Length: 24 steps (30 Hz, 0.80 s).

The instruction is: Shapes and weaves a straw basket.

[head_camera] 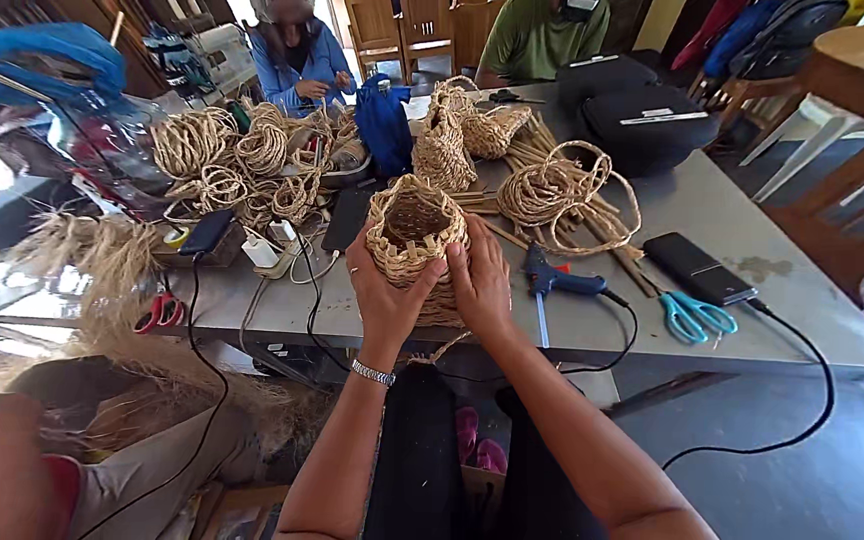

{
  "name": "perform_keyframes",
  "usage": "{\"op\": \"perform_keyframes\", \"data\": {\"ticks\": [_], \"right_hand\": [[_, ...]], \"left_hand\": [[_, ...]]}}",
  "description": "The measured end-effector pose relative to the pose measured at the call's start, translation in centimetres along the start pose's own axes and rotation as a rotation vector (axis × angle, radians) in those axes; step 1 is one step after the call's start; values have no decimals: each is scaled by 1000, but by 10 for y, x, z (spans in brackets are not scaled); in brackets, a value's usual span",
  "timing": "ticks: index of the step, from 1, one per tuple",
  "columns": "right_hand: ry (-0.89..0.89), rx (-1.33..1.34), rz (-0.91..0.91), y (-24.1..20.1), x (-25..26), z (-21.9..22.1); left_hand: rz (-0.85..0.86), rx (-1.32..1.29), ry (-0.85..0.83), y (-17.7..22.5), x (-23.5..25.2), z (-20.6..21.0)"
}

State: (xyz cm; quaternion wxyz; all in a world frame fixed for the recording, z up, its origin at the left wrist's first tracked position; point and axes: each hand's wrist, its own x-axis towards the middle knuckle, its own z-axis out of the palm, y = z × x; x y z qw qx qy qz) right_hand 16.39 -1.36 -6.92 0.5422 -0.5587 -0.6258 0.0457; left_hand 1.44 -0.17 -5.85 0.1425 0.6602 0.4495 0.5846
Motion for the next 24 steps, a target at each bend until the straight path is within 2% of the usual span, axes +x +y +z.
{"op": "perform_keyframes", "data": {"ticks": [4,7,12,14,16,18,19,21,24], "right_hand": [[-9,3,5,1,-1,-3],[-40,39,-24,6,-3,-9],[58,-55,-199,-3,-33,-10],[82,-60,-237,-10,-52,-5],[80,-67,-252,-13,-69,3],[45,-79,-231,-14,-81,8],[24,-80,-221,-13,-84,9],[1,-46,-210,-9,-85,5],[23,170,-202,0,-82,-6]], "left_hand": [[-2,-36,-29,-3,-1,-6],[-42,-80,-104,-3,7,-28],[-93,-201,-122,-11,66,-48],[-172,-325,-218,-17,96,-42],[-242,-418,-418,-20,118,-36],[-275,-468,-607,-18,125,-31],[-289,-494,-642,-16,122,-29],[-252,-498,-613,-14,110,-26],[-75,-438,-435,6,73,-33]]}}
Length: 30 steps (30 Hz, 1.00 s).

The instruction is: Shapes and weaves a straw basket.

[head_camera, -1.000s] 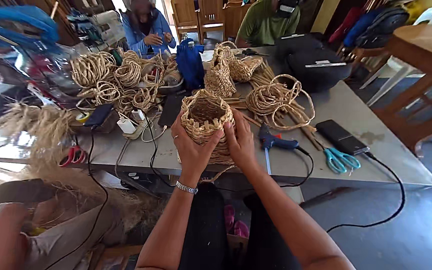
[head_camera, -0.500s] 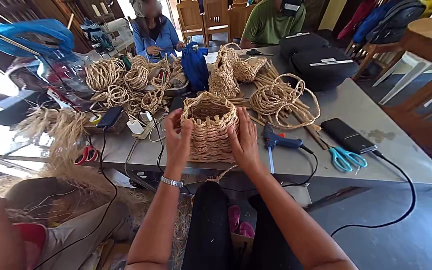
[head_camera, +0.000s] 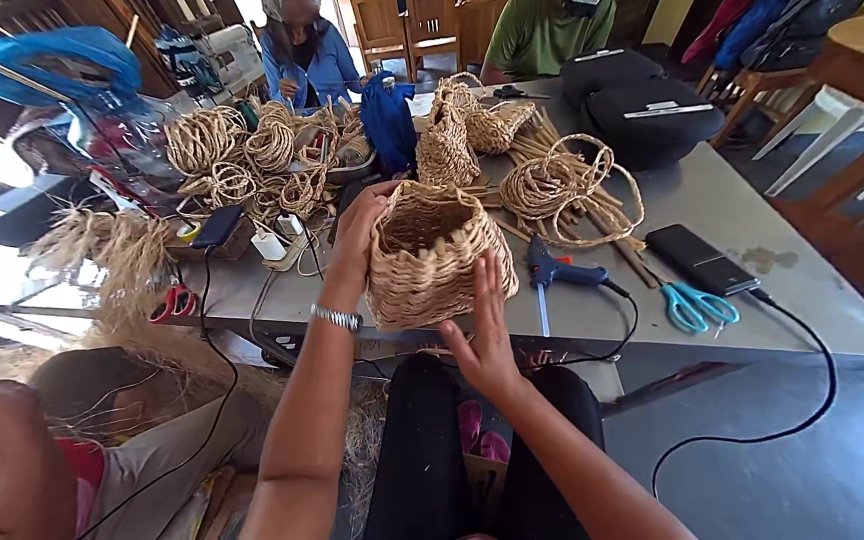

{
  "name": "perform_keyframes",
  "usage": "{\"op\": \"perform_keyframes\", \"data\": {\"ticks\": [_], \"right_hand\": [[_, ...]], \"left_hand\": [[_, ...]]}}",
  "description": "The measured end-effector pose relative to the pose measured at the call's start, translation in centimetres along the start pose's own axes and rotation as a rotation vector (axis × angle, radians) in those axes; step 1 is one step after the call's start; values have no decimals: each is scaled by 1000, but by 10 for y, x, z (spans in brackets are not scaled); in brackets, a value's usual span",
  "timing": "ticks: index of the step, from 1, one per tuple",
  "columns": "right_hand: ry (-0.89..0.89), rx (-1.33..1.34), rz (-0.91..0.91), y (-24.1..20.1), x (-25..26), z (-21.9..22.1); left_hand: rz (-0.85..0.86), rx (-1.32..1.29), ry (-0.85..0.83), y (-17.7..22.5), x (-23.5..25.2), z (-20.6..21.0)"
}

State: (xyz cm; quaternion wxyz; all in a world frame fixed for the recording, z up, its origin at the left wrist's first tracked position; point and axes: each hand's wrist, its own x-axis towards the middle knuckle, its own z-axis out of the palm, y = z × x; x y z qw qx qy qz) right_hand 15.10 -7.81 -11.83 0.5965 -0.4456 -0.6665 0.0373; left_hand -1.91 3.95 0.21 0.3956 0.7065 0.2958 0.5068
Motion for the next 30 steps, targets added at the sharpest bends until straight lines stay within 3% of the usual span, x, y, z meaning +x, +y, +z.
{"op": "perform_keyframes", "data": {"ticks": [4,8,15,22,26,30], "right_hand": [[42,317,57,4,-3,-7],[86,473,110,-14,0,-16],[70,561,258,-36,10,-32],[-27,379,180,-41,13,-42],[-54,370,165,-40,6,-46],[-64,381,209,-47,4,-47]], "left_hand": [[232,305,161,38,-67,35],[396,426,210,39,-88,51],[378,448,114,45,-84,46],[470,570,-126,61,-70,25],[481,456,-272,58,-68,23],[521,387,-274,49,-66,24]]}}
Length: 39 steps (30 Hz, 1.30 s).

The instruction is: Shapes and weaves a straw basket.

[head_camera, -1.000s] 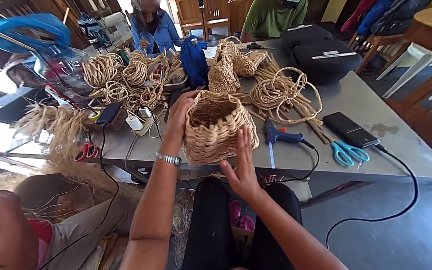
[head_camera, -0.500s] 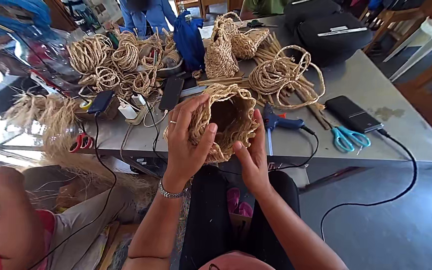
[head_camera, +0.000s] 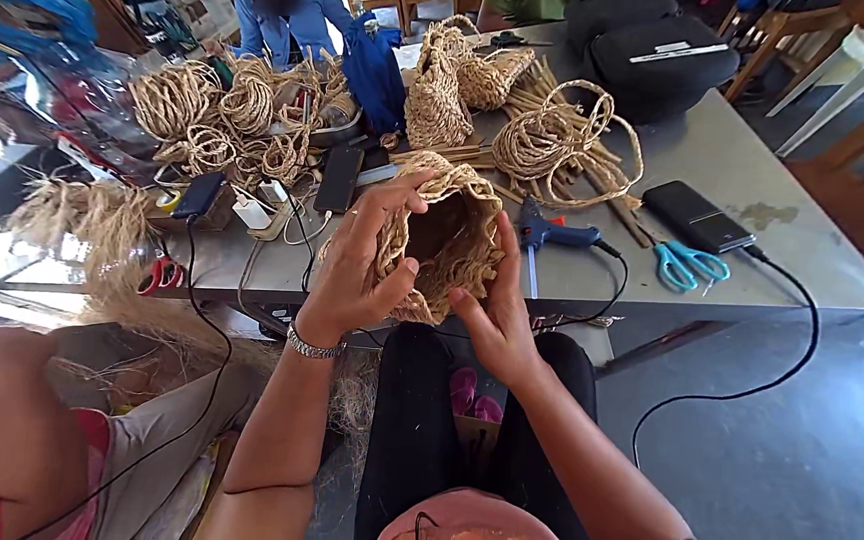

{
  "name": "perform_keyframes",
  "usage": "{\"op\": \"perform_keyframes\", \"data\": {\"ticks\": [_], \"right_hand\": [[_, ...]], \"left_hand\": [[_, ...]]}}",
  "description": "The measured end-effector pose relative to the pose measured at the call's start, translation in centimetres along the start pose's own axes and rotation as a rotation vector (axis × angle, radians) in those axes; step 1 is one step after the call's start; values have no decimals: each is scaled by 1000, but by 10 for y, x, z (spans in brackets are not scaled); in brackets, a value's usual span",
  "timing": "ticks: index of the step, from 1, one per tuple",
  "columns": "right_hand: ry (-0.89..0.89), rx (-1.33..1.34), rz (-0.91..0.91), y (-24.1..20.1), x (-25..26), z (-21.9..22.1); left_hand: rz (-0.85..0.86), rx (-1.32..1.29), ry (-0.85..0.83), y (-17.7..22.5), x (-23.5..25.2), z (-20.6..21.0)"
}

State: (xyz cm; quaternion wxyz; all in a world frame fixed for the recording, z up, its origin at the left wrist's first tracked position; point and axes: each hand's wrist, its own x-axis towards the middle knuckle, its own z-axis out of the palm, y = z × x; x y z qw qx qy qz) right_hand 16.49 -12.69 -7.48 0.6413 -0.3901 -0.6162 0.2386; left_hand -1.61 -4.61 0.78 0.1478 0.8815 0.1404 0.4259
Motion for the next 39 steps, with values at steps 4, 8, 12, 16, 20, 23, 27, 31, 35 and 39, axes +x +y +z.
{"op": "perform_keyframes", "data": {"ticks": [4,8,12,16,20,23,27,31,35,39], "right_hand": [[19,-48,-7,-4,8,7],[56,-100,24,-5,20,14],[79,-111,58,-5,26,17],[29,-180,84,-7,38,14],[-48,-163,90,-3,50,15],[-18,-251,24,24,41,21],[10,-511,18,69,26,24],[-50,-528,40,67,30,19],[25,-508,20,63,42,10],[22,-593,21,79,39,13]], "left_hand": [[47,-82,48,-19,3,-4],[16,-102,65,-33,10,-8],[-42,-124,61,-41,15,-9],[-103,-134,83,-48,17,-11],[-236,-179,164,-72,16,-17],[-367,-241,244,-101,5,-20],[-414,-306,285,-112,1,-18],[-424,-322,281,-117,3,-22],[-372,-302,273,-126,3,-24],[-349,-182,353,-122,2,-19]]}}
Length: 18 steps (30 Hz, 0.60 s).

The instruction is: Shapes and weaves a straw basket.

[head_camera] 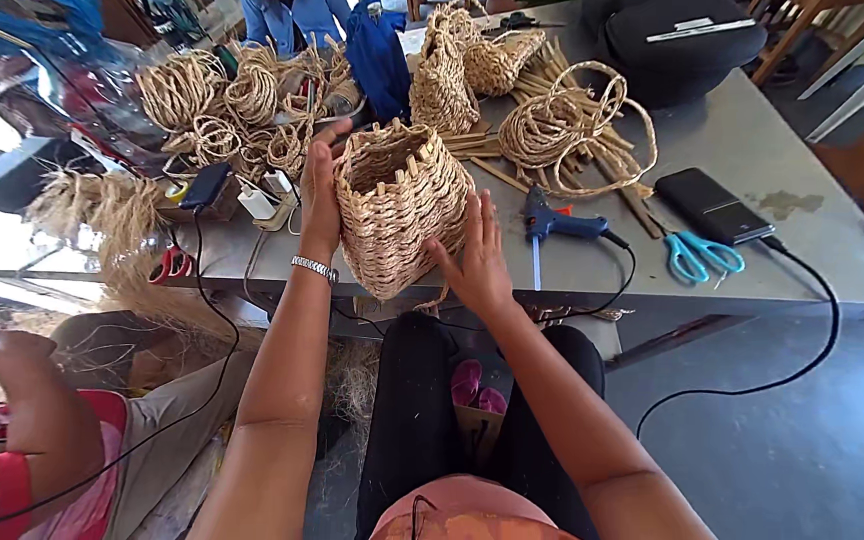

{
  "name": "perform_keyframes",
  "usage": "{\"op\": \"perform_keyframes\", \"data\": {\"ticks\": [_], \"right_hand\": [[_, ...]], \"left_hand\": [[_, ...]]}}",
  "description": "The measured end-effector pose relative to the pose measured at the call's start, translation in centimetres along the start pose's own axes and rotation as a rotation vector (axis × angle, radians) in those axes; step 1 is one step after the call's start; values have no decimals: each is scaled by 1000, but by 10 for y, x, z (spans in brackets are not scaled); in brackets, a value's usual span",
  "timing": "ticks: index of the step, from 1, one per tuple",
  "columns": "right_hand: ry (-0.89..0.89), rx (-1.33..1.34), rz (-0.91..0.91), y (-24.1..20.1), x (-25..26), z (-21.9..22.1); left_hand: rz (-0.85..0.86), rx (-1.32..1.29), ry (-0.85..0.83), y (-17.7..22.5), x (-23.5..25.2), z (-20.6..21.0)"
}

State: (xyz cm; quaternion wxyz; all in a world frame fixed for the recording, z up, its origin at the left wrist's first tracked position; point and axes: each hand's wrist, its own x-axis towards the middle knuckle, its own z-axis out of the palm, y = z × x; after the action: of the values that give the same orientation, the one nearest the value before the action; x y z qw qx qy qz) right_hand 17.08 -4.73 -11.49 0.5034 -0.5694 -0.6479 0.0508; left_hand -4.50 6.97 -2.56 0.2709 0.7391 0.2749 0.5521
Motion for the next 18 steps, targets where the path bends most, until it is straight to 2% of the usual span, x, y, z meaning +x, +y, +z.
{"op": "perform_keyframes", "data": {"ticks": [3,6,8,9,13,18], "right_hand": [[-30,-64,24,1,0,5],[-48,-96,53,2,1,5],[-68,-143,60,1,0,8],[-81,-179,58,1,0,10],[-86,-252,59,-2,-2,10],[-28,-190,83,-10,3,2]], "left_hand": [[33,67,91,1,-27,-2],[-188,205,189,36,-75,16],[-60,268,310,8,-107,29],[-47,292,317,-3,-120,36],[-207,493,235,-15,-144,45],[-386,383,75,3,-130,19]]}}
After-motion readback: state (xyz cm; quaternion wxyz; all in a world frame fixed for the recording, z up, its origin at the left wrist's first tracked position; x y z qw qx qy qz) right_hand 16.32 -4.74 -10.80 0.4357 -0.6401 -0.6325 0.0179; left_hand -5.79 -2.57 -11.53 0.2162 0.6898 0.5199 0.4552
